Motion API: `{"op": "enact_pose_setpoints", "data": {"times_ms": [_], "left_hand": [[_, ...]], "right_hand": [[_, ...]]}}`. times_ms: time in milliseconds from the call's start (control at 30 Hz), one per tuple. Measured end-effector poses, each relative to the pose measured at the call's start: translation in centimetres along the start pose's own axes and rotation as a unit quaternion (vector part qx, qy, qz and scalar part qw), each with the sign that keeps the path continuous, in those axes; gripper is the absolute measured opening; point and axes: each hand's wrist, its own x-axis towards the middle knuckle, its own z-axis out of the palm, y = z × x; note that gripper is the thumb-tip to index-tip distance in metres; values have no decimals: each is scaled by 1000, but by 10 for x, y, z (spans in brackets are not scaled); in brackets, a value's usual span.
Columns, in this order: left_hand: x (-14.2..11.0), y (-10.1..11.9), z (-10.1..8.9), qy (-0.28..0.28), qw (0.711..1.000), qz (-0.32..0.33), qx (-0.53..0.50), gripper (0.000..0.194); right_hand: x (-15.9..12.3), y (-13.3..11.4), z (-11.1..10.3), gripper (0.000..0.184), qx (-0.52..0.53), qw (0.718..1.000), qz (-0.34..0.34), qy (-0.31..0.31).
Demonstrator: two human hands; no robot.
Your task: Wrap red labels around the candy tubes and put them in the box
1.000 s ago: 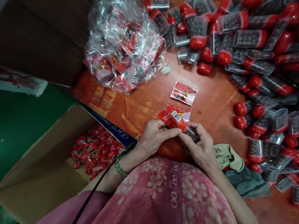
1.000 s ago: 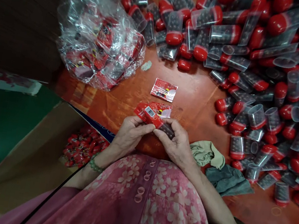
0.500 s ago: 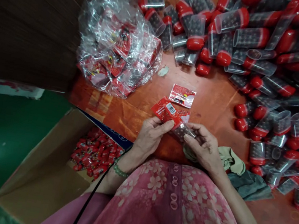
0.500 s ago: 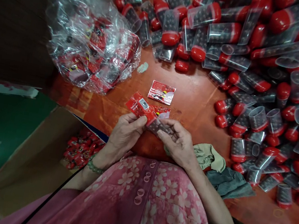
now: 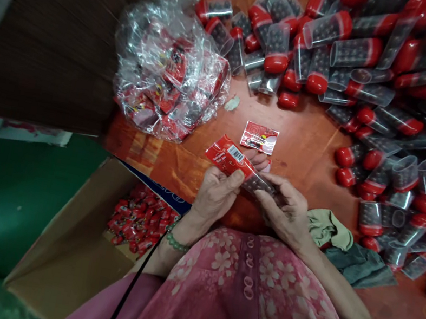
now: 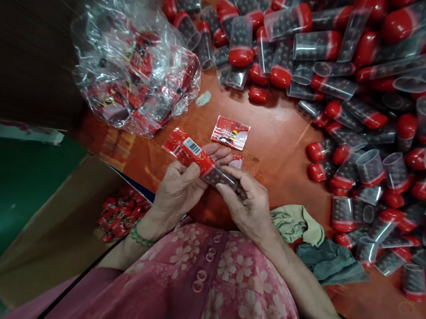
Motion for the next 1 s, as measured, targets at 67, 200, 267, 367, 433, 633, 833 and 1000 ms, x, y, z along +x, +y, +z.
{"op": "enact_pose_setpoints", "data": {"times_ms": [67, 200, 267, 367, 433, 633, 833, 1000], "left_hand": [[0, -1, 4, -11, 1000, 13, -18, 49], [0, -5, 10, -18, 999, 31, -25, 51], [1, -5, 11, -14, 1000, 19, -12, 53], [2, -4, 9, -17, 1000, -1, 0, 49], [3, -4, 9, -19, 1000, 2, 0, 44], [3, -4, 14, -50, 999, 10, 12, 43], [5, 2, 5, -81, 996, 27, 14, 49], [12, 6, 2, -48, 998, 47, 2, 59]], "right_hand": [[-2, 4, 1, 25, -52, 998, -45, 8], [-2, 7, 2, 26, -74, 994, -66, 46], [-1, 6, 4, 25, 2, 999, 0, 40], [1, 5, 7, 27, 127, 988, 80, 20], [1, 5, 9, 27, 104, 992, 70, 31], [1, 3, 15, 29, 61, 993, 68, 80], [7, -2, 18, 33, 172, 976, 110, 72], [9, 3, 15, 28, 74, 991, 69, 89]]}}
